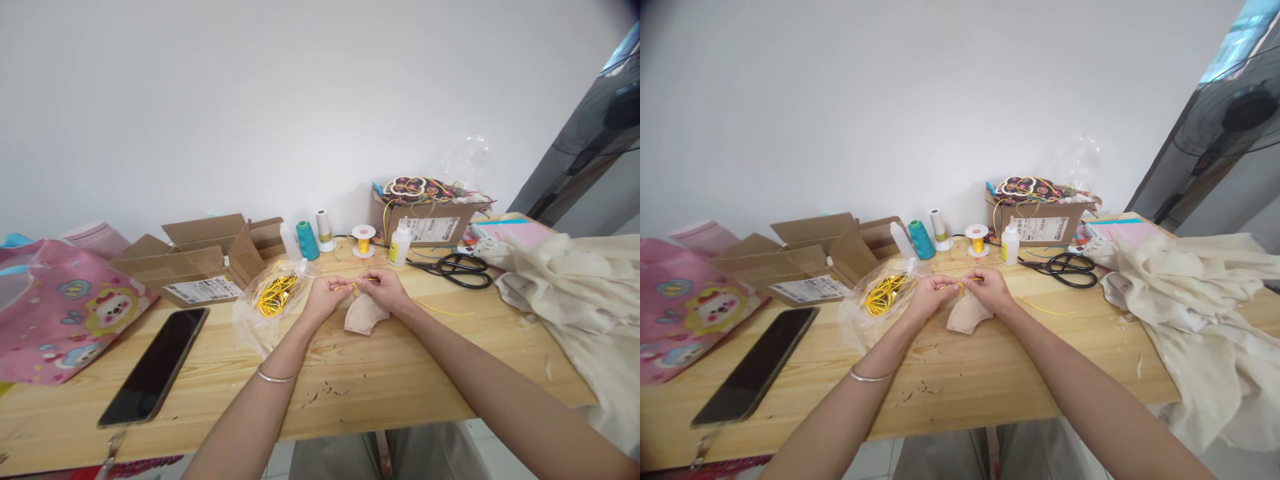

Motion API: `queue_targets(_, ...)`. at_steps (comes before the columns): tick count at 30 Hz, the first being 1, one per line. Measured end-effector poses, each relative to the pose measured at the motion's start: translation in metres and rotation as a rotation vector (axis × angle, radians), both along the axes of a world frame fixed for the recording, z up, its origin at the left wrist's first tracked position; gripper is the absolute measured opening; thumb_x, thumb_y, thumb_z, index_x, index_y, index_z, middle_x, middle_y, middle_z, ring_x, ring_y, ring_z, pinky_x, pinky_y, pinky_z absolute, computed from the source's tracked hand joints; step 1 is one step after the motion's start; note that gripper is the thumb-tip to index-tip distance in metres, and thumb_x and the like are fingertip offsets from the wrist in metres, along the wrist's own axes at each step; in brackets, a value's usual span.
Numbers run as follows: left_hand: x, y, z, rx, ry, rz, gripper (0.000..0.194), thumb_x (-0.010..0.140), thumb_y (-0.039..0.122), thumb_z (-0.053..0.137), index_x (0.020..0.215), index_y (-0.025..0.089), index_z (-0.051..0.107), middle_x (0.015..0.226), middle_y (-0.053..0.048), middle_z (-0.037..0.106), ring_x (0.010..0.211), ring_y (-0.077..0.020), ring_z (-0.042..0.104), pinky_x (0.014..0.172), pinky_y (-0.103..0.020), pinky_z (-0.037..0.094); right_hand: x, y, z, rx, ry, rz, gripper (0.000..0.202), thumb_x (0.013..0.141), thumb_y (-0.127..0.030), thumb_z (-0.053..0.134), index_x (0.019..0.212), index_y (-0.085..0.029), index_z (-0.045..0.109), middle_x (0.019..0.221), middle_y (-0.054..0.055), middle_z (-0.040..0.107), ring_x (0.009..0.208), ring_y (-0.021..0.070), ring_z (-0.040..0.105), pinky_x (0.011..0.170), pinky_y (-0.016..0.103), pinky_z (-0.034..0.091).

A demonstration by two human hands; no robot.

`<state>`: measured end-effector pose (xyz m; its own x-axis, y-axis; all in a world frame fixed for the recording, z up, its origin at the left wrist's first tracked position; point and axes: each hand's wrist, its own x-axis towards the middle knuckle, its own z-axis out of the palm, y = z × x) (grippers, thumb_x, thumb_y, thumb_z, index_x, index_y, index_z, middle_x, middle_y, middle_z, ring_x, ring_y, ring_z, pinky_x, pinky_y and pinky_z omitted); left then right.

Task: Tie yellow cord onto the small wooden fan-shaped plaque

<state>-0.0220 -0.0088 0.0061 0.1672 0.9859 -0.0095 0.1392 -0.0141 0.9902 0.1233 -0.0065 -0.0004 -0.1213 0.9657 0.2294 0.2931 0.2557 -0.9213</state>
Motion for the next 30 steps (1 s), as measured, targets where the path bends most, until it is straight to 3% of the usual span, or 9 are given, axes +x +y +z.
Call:
queue_targets(9, 0.0009, -0.0007, 0.0027, -0.001, -0.006, 0.024, 0.022, 0.051, 0.028, 0.063, 0.065, 0.011, 0.062, 0.053, 0.000, 0.058, 0.047, -0.0073, 0.045, 0.046, -0.019, 0.033, -0.0012, -0.0016, 0.0026, 0.090, -0.041, -0.009, 0.019, 0.063, -0.030, 0.051, 0.059, -0.013, 0.058, 0.056, 0.002, 0.058, 0.052, 0.0107, 0.049, 0.049, 0.021, 0.038)
queue_targets(16, 0.0005, -0.0007, 0.0011, 0.011, 0.033, 0.001, 0.023, 0.052, 0.030, 0.062, 0.066, 0.011, 0.061, 0.051, 0.000, 0.056, 0.044, -0.0065, 0.042, 0.044, -0.018, 0.032, -0.0009, -0.0009, 0.0023, -0.012, -0.010, 0.003, 0.020, 0.061, -0.032, 0.053, 0.060, -0.013, 0.057, 0.057, 0.002, 0.057, 0.050, 0.0099, 0.048, 0.046, 0.021, 0.037)
queue_targets(22, 0.0009, -0.0019, 0.0024, 0.044, 0.066, -0.055, 0.028, 0.055, 0.033, 0.060, 0.073, 0.011, 0.059, 0.041, 0.004, 0.045, 0.036, -0.0028, 0.030, 0.036, -0.016, 0.022, 0.0006, 0.0027, -0.0005, -0.034, 0.016, -0.011, 0.023, 0.060, -0.036, 0.054, 0.062, -0.013, 0.057, 0.059, 0.002, 0.058, 0.049, 0.0091, 0.048, 0.043, 0.019, 0.036)
queue_targets(30, 0.0003, -0.0022, 0.0045, 0.033, 0.091, -0.054, 0.024, 0.056, 0.033, 0.060, 0.067, 0.012, 0.057, 0.038, 0.007, 0.035, 0.034, -0.0011, 0.022, 0.035, -0.016, 0.013, -0.0001, 0.0018, -0.0024, 0.014, -0.034, -0.041, 0.024, 0.061, -0.037, 0.052, 0.060, -0.013, 0.056, 0.050, -0.002, 0.049, 0.043, 0.0067, 0.038, 0.038, 0.018, 0.029)
